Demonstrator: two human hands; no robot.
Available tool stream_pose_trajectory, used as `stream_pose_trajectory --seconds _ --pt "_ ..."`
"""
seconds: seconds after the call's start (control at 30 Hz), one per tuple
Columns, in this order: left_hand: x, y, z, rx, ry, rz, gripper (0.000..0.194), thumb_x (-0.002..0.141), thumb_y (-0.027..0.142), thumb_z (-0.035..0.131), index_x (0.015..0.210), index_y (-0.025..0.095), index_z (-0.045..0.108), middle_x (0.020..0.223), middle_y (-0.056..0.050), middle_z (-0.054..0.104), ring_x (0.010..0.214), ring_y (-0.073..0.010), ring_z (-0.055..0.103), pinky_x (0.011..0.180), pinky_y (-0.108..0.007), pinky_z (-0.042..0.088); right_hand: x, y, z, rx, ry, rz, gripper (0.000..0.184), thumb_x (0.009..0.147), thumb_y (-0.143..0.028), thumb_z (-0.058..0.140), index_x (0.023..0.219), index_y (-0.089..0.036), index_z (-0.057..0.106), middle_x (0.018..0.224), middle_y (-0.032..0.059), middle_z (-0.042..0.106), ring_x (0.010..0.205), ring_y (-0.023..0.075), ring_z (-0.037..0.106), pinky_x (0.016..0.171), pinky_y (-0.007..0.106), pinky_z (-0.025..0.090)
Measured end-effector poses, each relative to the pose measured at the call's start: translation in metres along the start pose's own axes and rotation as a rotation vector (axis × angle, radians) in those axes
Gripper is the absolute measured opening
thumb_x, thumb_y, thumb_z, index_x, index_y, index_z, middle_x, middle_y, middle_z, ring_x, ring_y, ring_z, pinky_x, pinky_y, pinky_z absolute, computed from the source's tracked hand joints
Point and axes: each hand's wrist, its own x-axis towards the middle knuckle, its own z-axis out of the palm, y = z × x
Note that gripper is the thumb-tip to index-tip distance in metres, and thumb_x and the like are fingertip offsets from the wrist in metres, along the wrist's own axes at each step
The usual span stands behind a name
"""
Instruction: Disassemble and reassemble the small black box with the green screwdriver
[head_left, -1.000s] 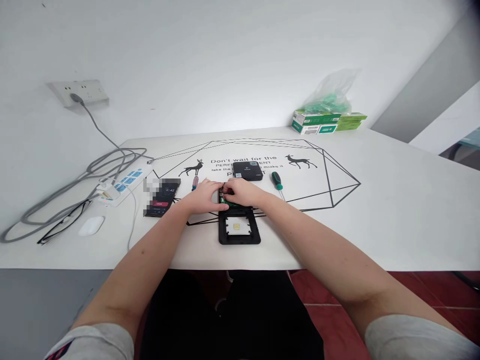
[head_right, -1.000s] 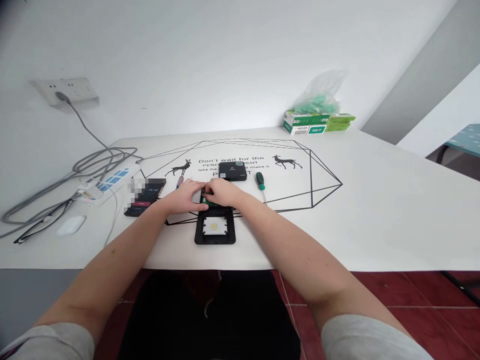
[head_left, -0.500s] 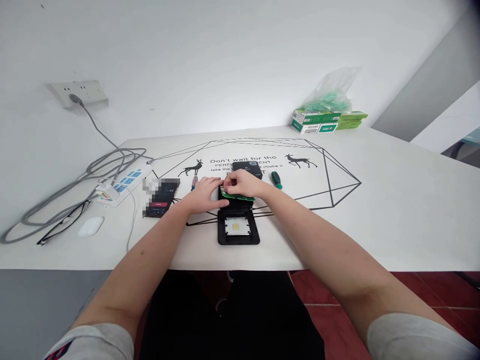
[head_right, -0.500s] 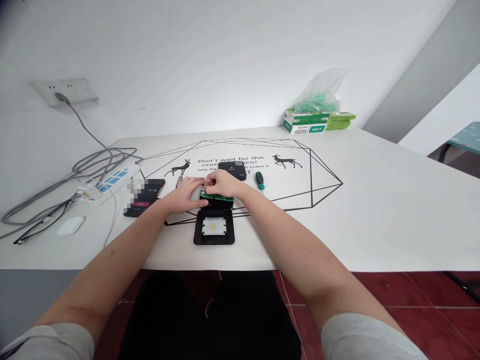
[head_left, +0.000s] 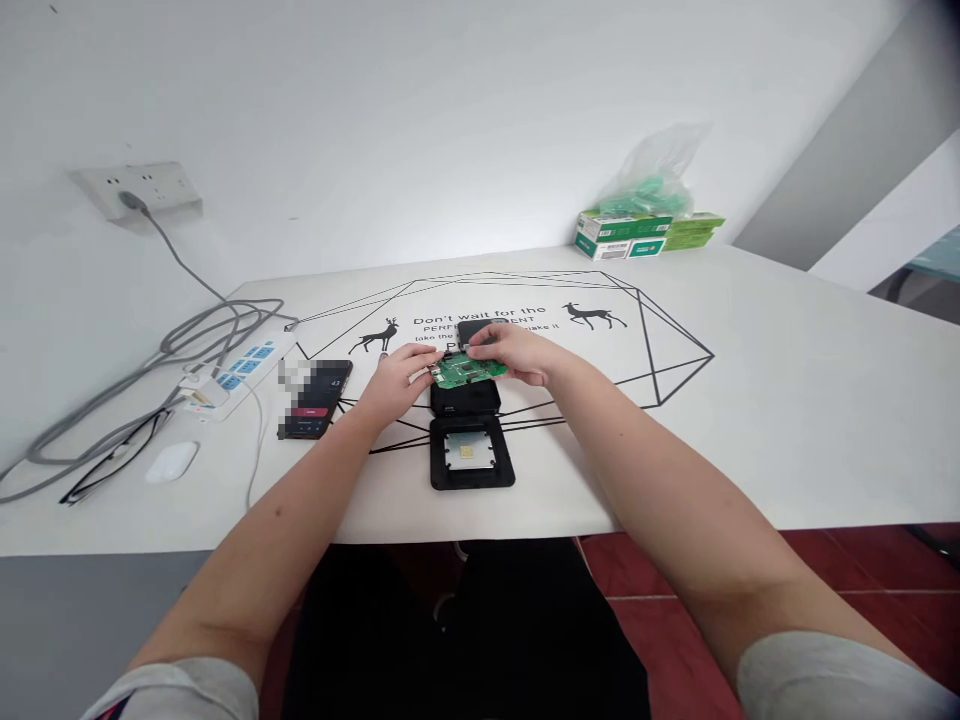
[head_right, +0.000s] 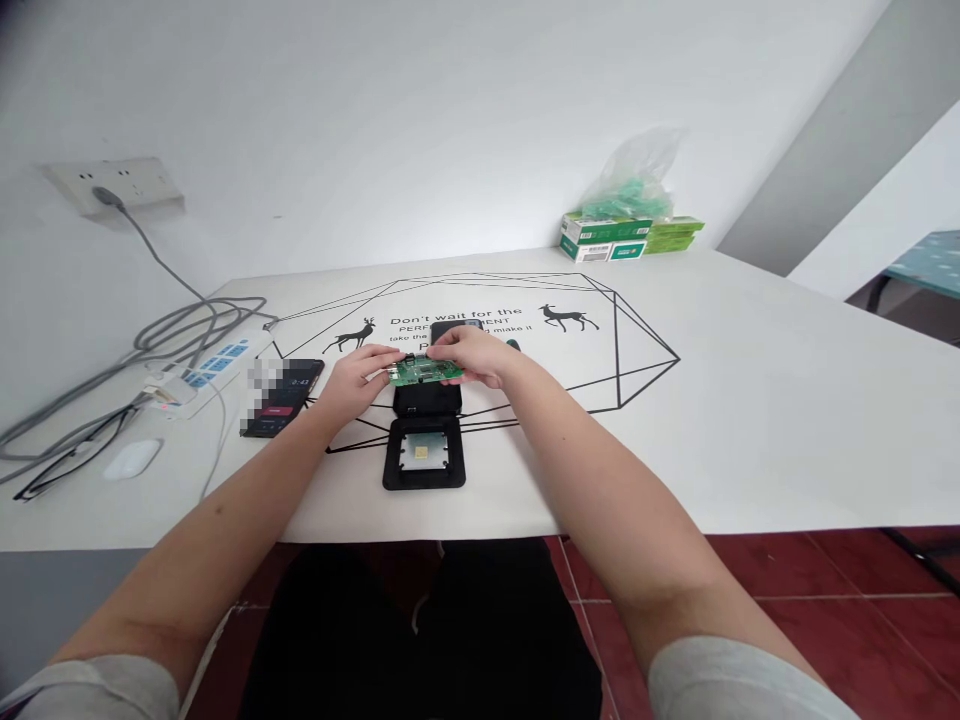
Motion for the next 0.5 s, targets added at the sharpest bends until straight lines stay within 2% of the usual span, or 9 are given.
stream_pose_trajectory --seconds 0.03,0.1,0.17,0.2,0.3,0.4,0.5 --pt "0.000 0.000 0.001 -0.012 -0.029 -0.017 0.045 0.106 0.040 0.055 0.147 0.029 0.071 0.150 -0.010 0.067 0.136 -0.0293 0.065 0.119 -0.047 0.053 0.001 0.000 -0.001 0.068 0.017 -0.006 0.039 0.075 -0.034 0.099 0.090 -0.023 0.065 0.079 0.0039 0.071 0.064 0.0161 0.063 0.056 0.031 0.053" --pt "0.000 0.000 0.001 -0.017 -0.112 -0.081 0.066 0.102 0.051 0.063 0.164 0.030 0.054 0.165 -0.012 0.055 0.139 -0.0319 0.063 0.120 -0.050 0.051 0.004 -0.001 -0.004 0.117 0.121 -0.021 0.038 0.076 -0.023 0.096 0.098 -0.023 0.065 0.079 0.0017 0.070 0.063 0.0135 0.061 0.054 0.027 0.051" --pt "-0.001 0.003 0.000 0.019 -0.233 -0.148 0.092 0.095 0.064 0.071 0.173 0.028 0.039 0.172 -0.015 0.047 0.148 -0.0380 0.055 0.127 -0.057 0.041 0.007 -0.003 -0.013 0.091 0.243 -0.030 0.037 0.079 -0.022 0.092 0.102 -0.023 0.065 0.079 0.0002 0.069 0.061 0.0120 0.059 0.052 0.025 0.046" --pt "-0.001 0.005 -0.002 0.047 -0.296 -0.170 0.100 0.092 0.068 0.073 0.175 0.027 0.036 0.172 -0.016 0.048 0.154 -0.0411 0.048 0.130 -0.061 0.034 0.007 -0.004 -0.019 0.065 0.297 -0.044 0.037 0.080 -0.023 0.092 0.104 -0.023 0.064 0.080 -0.0002 0.069 0.061 0.0120 0.060 0.053 0.026 0.046" --pt "-0.001 0.011 -0.006 0.108 -0.405 -0.206 0.103 0.089 0.073 0.071 0.173 0.024 0.039 0.168 -0.017 0.053 0.162 -0.0450 0.033 0.133 -0.065 0.022 0.004 -0.007 -0.042 -0.040 0.360 -0.052 0.030 0.082 -0.026 0.090 0.101 -0.022 0.067 0.077 -0.0006 0.066 0.061 0.0124 0.058 0.056 0.027 0.046" --pt "0.000 0.015 -0.011 0.151 -0.403 -0.230 0.097 0.089 0.072 0.069 0.169 0.022 0.046 0.165 -0.017 0.057 0.160 -0.0457 0.035 0.132 -0.064 0.024 -0.005 -0.009 -0.062 -0.239 0.340 -0.007 0.026 0.081 -0.023 0.089 0.099 -0.022 0.071 0.073 -0.0003 0.063 0.060 0.0133 0.053 0.053 0.027 0.040" --pt "0.002 0.015 -0.014 0.201 -0.398 -0.209 0.082 0.091 0.071 0.064 0.156 0.022 0.062 0.162 -0.016 0.060 0.155 -0.0453 0.039 0.130 -0.064 0.028 -0.011 -0.008 -0.074 -0.394 0.267 0.052 0.026 0.079 -0.019 0.089 0.098 -0.023 0.073 0.074 0.0016 0.064 0.059 0.0145 0.053 0.054 0.029 0.040"
